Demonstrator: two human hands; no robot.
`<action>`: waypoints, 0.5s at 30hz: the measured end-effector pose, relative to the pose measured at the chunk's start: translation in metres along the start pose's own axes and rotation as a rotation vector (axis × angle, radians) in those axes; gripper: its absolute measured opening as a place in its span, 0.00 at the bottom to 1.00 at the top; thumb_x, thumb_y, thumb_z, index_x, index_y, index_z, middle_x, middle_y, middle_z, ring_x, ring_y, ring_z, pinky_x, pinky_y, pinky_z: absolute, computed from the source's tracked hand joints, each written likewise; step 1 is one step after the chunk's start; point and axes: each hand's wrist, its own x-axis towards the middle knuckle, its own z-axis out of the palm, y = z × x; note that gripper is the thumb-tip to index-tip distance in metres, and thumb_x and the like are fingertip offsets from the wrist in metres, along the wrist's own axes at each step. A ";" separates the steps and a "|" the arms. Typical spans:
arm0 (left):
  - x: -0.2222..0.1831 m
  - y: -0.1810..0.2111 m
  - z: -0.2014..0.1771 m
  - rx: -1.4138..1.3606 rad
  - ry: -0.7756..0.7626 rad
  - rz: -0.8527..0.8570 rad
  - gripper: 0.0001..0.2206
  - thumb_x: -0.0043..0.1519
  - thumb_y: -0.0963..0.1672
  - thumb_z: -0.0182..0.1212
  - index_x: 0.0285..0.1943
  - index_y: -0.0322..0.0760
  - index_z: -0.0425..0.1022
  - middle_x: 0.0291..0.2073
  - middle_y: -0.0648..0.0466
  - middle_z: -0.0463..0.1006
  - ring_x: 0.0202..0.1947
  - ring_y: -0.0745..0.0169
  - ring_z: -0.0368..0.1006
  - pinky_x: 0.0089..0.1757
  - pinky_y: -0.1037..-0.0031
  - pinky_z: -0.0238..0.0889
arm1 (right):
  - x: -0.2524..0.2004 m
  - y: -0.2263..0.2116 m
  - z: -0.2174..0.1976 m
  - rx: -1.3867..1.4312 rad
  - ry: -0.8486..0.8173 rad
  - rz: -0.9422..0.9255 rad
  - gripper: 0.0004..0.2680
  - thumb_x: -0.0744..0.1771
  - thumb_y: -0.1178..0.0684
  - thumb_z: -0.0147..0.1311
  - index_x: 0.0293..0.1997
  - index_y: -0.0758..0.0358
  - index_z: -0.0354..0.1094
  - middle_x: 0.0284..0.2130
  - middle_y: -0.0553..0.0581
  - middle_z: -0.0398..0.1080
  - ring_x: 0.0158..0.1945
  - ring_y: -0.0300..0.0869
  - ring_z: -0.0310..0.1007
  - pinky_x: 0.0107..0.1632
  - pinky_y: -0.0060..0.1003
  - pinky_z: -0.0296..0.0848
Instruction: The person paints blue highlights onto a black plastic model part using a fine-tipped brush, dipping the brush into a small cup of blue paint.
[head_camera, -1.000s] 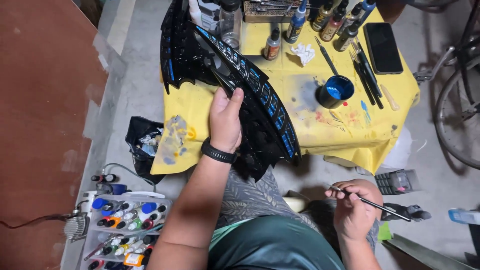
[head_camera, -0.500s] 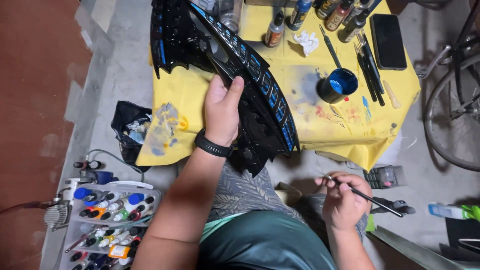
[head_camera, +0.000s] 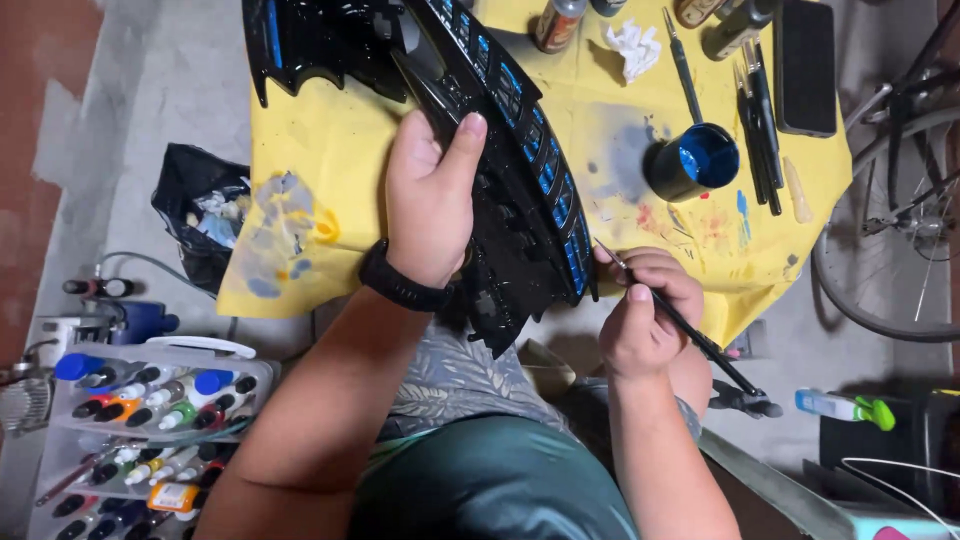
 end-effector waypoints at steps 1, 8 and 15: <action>0.002 -0.007 -0.002 -0.001 0.005 -0.005 0.04 0.68 0.41 0.60 0.42 0.38 0.70 0.32 0.61 0.72 0.39 0.78 0.64 0.45 0.80 0.68 | -0.002 -0.002 0.000 -0.002 -0.005 0.005 0.04 0.67 0.63 0.49 0.38 0.78 0.60 0.24 0.70 0.63 0.29 0.57 0.68 0.38 0.55 0.76; 0.003 -0.021 -0.004 0.041 0.017 -0.033 0.06 0.67 0.43 0.59 0.47 0.36 0.70 0.44 0.54 0.79 0.46 0.68 0.74 0.53 0.74 0.70 | -0.011 -0.014 0.001 -0.096 0.015 0.104 0.04 0.69 0.57 0.47 0.40 0.66 0.58 0.30 0.66 0.61 0.37 0.54 0.65 0.39 0.57 0.84; 0.003 -0.024 -0.003 -0.058 0.008 -0.015 0.05 0.68 0.42 0.58 0.48 0.35 0.71 0.44 0.52 0.80 0.47 0.68 0.74 0.52 0.74 0.71 | -0.010 -0.017 -0.002 -0.217 -0.071 0.095 0.03 0.69 0.58 0.45 0.40 0.66 0.60 0.30 0.65 0.64 0.37 0.54 0.68 0.43 0.49 0.77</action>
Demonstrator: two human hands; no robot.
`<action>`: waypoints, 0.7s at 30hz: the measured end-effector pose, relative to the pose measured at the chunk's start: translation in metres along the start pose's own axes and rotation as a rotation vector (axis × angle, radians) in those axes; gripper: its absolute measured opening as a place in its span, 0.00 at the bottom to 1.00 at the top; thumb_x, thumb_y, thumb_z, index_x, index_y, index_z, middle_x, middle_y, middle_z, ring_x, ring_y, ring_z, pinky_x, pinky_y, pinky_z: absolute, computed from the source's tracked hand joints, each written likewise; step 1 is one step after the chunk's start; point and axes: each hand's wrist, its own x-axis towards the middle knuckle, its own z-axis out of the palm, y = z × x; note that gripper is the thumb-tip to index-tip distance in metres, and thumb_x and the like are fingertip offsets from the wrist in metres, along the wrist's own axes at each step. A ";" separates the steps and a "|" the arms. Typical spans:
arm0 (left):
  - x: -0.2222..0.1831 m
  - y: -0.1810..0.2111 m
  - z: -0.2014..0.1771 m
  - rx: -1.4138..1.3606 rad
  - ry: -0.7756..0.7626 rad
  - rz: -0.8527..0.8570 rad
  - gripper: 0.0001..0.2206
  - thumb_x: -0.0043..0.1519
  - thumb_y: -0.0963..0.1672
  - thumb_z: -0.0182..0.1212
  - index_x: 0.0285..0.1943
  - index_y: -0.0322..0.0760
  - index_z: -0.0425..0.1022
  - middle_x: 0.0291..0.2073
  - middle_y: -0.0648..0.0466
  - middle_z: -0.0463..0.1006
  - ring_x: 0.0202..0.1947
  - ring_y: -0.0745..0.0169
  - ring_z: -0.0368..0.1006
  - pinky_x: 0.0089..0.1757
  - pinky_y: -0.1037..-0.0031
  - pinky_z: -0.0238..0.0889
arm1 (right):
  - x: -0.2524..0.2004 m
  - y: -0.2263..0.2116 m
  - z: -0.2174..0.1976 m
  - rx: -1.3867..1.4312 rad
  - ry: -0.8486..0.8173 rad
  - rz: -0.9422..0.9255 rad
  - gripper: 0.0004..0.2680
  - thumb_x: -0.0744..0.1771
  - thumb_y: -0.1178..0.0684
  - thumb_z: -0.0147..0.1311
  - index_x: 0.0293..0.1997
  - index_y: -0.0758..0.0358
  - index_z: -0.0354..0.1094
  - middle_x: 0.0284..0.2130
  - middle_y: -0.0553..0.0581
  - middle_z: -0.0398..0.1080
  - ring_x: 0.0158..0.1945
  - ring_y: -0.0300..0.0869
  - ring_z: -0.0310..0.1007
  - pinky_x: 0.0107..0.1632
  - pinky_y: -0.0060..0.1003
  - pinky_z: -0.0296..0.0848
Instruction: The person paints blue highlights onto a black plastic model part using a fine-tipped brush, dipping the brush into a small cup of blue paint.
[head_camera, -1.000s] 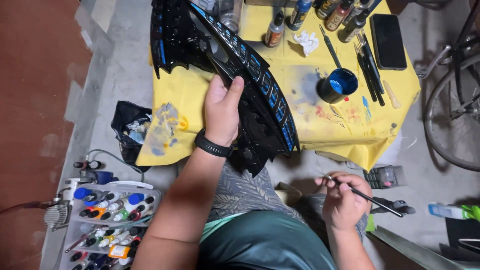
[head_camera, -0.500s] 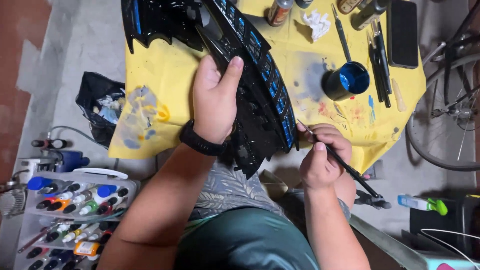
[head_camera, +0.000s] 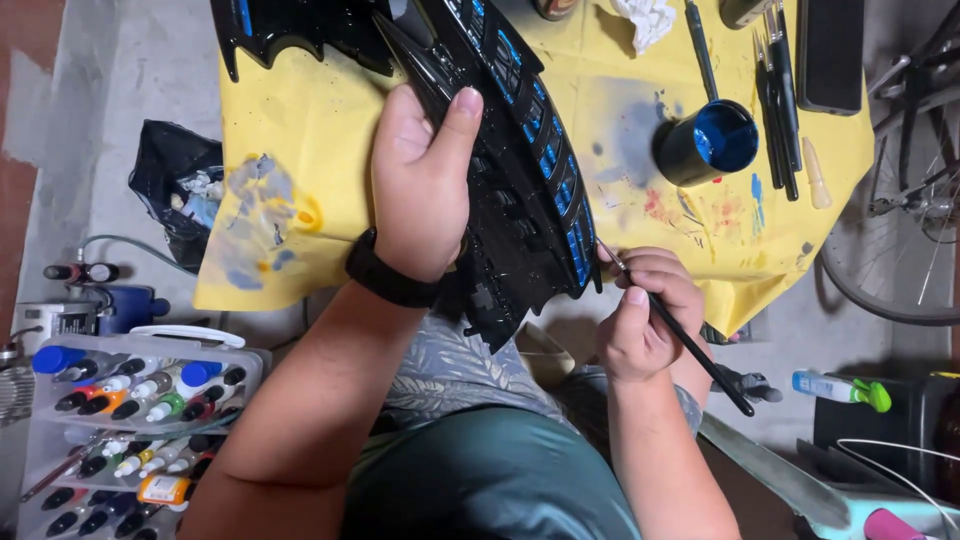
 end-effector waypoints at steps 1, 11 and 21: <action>0.000 0.000 0.000 0.001 0.002 -0.001 0.05 0.68 0.42 0.58 0.48 0.35 0.71 0.44 0.52 0.80 0.47 0.68 0.74 0.52 0.74 0.71 | 0.001 -0.002 0.001 0.001 -0.002 0.002 0.03 0.69 0.58 0.45 0.40 0.66 0.60 0.30 0.65 0.64 0.37 0.54 0.68 0.43 0.49 0.77; 0.000 -0.003 -0.003 0.010 -0.018 0.015 0.06 0.68 0.43 0.58 0.49 0.35 0.70 0.46 0.52 0.80 0.48 0.67 0.74 0.54 0.73 0.71 | 0.005 -0.005 0.004 0.031 -0.040 0.027 0.02 0.70 0.59 0.45 0.42 0.66 0.59 0.31 0.68 0.63 0.36 0.52 0.66 0.45 0.52 0.83; 0.000 -0.005 -0.003 -0.015 -0.018 0.023 0.07 0.68 0.42 0.58 0.51 0.35 0.71 0.47 0.51 0.80 0.50 0.66 0.74 0.55 0.73 0.70 | 0.002 -0.001 0.000 -0.040 -0.044 0.036 0.03 0.70 0.57 0.46 0.42 0.66 0.60 0.32 0.66 0.66 0.39 0.53 0.69 0.46 0.47 0.77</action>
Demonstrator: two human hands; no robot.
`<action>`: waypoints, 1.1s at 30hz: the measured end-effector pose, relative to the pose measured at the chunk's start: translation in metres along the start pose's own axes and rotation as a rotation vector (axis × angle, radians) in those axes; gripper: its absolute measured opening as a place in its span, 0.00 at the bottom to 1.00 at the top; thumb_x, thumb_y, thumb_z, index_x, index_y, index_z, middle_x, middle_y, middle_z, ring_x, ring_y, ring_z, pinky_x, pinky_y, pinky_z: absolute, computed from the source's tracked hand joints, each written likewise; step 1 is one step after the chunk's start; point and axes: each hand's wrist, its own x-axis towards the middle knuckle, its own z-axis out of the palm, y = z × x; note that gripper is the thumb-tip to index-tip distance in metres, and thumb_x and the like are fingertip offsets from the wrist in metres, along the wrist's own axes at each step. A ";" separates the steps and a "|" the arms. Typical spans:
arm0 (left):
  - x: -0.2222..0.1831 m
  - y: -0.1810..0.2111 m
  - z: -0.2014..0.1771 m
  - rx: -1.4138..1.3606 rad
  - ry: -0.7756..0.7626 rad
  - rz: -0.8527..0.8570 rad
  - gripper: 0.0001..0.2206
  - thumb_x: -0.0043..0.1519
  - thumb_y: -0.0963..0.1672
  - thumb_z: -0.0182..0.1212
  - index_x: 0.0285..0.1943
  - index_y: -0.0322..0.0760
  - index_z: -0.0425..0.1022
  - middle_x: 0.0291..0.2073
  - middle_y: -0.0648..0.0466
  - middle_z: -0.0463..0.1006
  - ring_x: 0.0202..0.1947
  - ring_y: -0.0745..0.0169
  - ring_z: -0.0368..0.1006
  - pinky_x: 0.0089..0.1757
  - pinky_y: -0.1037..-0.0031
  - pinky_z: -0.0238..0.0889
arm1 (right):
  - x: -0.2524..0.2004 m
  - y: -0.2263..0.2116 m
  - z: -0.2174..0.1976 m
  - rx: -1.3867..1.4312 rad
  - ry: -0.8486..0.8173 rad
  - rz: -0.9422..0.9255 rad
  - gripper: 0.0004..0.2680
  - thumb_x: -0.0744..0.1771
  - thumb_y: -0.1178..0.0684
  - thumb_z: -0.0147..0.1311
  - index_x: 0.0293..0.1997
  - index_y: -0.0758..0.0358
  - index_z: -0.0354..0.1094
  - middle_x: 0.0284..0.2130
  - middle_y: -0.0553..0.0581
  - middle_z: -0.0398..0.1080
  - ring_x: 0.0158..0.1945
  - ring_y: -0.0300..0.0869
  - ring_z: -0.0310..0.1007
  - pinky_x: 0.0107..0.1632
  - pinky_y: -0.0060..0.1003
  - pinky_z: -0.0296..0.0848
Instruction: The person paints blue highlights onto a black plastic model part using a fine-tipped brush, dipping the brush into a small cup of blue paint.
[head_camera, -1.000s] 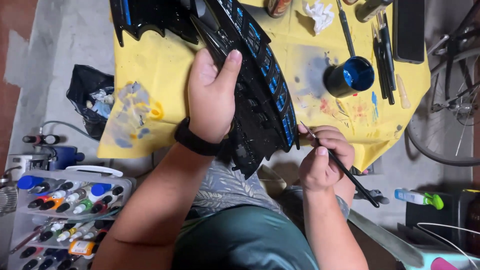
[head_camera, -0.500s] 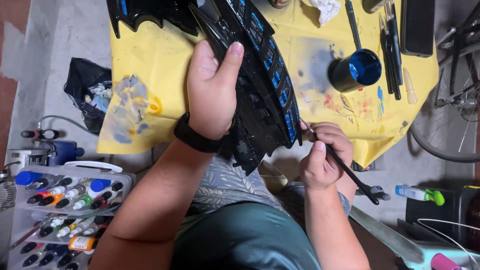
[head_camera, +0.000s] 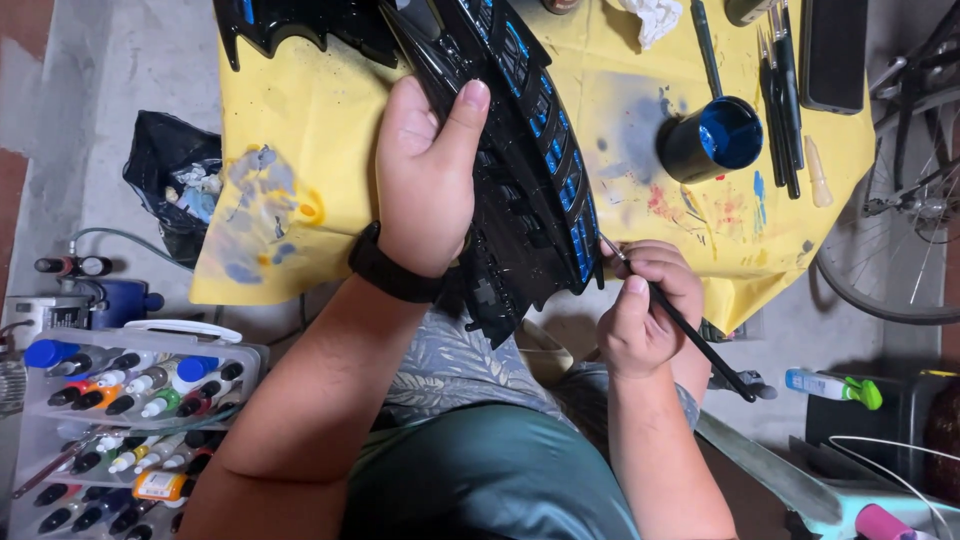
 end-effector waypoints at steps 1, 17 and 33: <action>0.000 0.000 0.000 0.000 0.000 0.000 0.07 0.68 0.42 0.58 0.51 0.35 0.71 0.47 0.51 0.80 0.50 0.66 0.74 0.55 0.73 0.70 | 0.000 0.000 0.000 0.000 0.000 0.000 0.03 0.70 0.57 0.46 0.42 0.66 0.60 0.32 0.66 0.66 0.39 0.53 0.69 0.46 0.47 0.77; 0.000 0.000 0.001 -0.018 0.000 -0.003 0.07 0.68 0.42 0.59 0.51 0.34 0.71 0.47 0.51 0.80 0.49 0.67 0.75 0.54 0.73 0.71 | 0.000 0.000 0.002 0.030 0.014 0.004 0.03 0.70 0.57 0.46 0.42 0.65 0.60 0.31 0.65 0.65 0.37 0.52 0.68 0.45 0.47 0.77; 0.000 0.000 0.000 0.009 0.000 0.009 0.07 0.68 0.43 0.59 0.51 0.35 0.71 0.46 0.53 0.80 0.48 0.68 0.74 0.54 0.74 0.70 | 0.002 -0.003 0.002 0.023 -0.005 0.007 0.03 0.70 0.58 0.45 0.42 0.66 0.59 0.31 0.66 0.64 0.37 0.52 0.67 0.46 0.48 0.79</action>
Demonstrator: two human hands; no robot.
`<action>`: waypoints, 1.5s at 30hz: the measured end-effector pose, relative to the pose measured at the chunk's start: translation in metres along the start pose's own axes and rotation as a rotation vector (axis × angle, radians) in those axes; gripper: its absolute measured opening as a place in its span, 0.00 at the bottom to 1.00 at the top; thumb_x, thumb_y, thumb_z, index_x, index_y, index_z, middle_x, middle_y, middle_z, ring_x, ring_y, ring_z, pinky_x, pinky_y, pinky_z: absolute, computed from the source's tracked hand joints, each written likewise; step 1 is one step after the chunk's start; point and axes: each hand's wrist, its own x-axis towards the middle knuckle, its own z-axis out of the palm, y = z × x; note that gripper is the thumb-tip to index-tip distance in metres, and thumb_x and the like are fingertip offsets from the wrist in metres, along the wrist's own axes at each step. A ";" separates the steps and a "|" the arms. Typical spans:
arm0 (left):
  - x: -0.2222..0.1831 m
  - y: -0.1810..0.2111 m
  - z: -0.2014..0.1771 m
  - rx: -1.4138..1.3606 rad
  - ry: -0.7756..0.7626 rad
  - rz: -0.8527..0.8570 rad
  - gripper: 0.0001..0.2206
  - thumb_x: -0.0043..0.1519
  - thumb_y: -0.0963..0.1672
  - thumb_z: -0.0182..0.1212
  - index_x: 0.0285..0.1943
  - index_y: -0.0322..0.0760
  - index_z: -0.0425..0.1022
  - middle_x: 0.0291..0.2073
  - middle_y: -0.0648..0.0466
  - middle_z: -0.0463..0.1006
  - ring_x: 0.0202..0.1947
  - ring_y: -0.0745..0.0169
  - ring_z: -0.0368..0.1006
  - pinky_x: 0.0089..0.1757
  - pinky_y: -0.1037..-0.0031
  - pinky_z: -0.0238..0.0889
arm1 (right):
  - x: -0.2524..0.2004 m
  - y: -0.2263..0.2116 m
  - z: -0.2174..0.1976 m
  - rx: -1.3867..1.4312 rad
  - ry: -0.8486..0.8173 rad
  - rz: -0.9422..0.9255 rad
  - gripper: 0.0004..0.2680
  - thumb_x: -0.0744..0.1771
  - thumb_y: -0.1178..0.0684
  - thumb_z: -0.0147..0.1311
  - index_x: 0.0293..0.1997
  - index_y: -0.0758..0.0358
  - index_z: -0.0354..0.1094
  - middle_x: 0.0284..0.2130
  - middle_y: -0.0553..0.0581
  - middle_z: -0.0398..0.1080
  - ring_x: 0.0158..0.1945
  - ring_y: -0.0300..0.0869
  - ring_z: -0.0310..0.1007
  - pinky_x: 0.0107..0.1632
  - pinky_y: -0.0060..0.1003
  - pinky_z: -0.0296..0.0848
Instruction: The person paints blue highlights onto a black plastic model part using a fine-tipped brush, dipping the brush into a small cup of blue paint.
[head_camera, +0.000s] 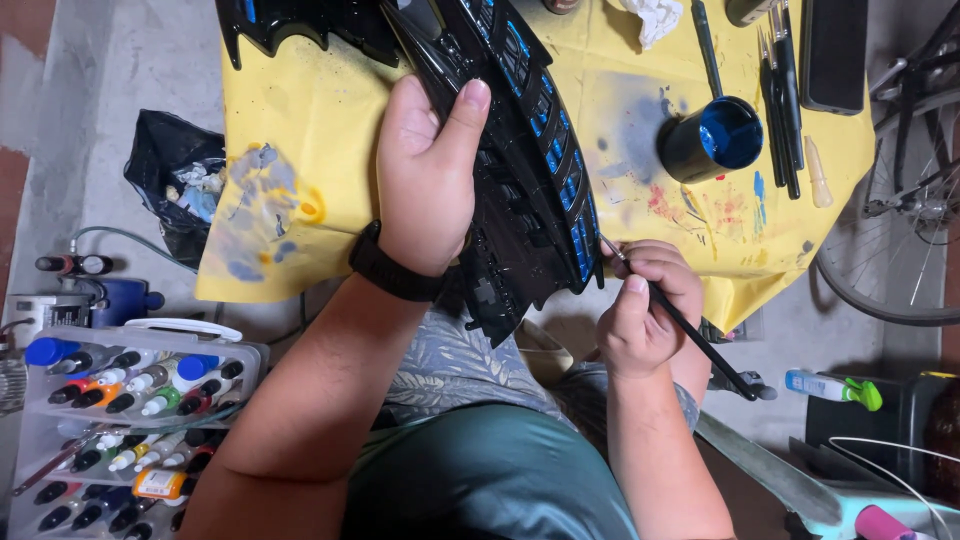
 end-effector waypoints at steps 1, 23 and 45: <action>0.000 0.001 0.000 0.000 0.000 0.001 0.07 0.68 0.43 0.59 0.51 0.35 0.71 0.46 0.53 0.80 0.48 0.68 0.74 0.54 0.74 0.70 | 0.000 0.000 0.000 0.000 0.000 0.000 0.03 0.70 0.58 0.45 0.42 0.66 0.59 0.31 0.66 0.64 0.37 0.52 0.67 0.46 0.48 0.79; 0.000 0.000 0.000 -0.022 0.007 -0.013 0.07 0.68 0.43 0.59 0.51 0.34 0.71 0.47 0.51 0.80 0.49 0.67 0.75 0.54 0.73 0.71 | 0.000 0.000 0.000 0.013 0.008 -0.004 0.03 0.70 0.58 0.45 0.41 0.66 0.59 0.30 0.67 0.63 0.37 0.53 0.67 0.46 0.50 0.79; 0.000 -0.002 0.000 -0.049 0.011 -0.024 0.08 0.68 0.42 0.59 0.51 0.34 0.71 0.47 0.50 0.80 0.49 0.66 0.75 0.54 0.73 0.72 | -0.002 0.001 -0.001 0.014 0.020 -0.005 0.03 0.70 0.58 0.45 0.40 0.66 0.60 0.28 0.66 0.63 0.35 0.52 0.66 0.44 0.50 0.78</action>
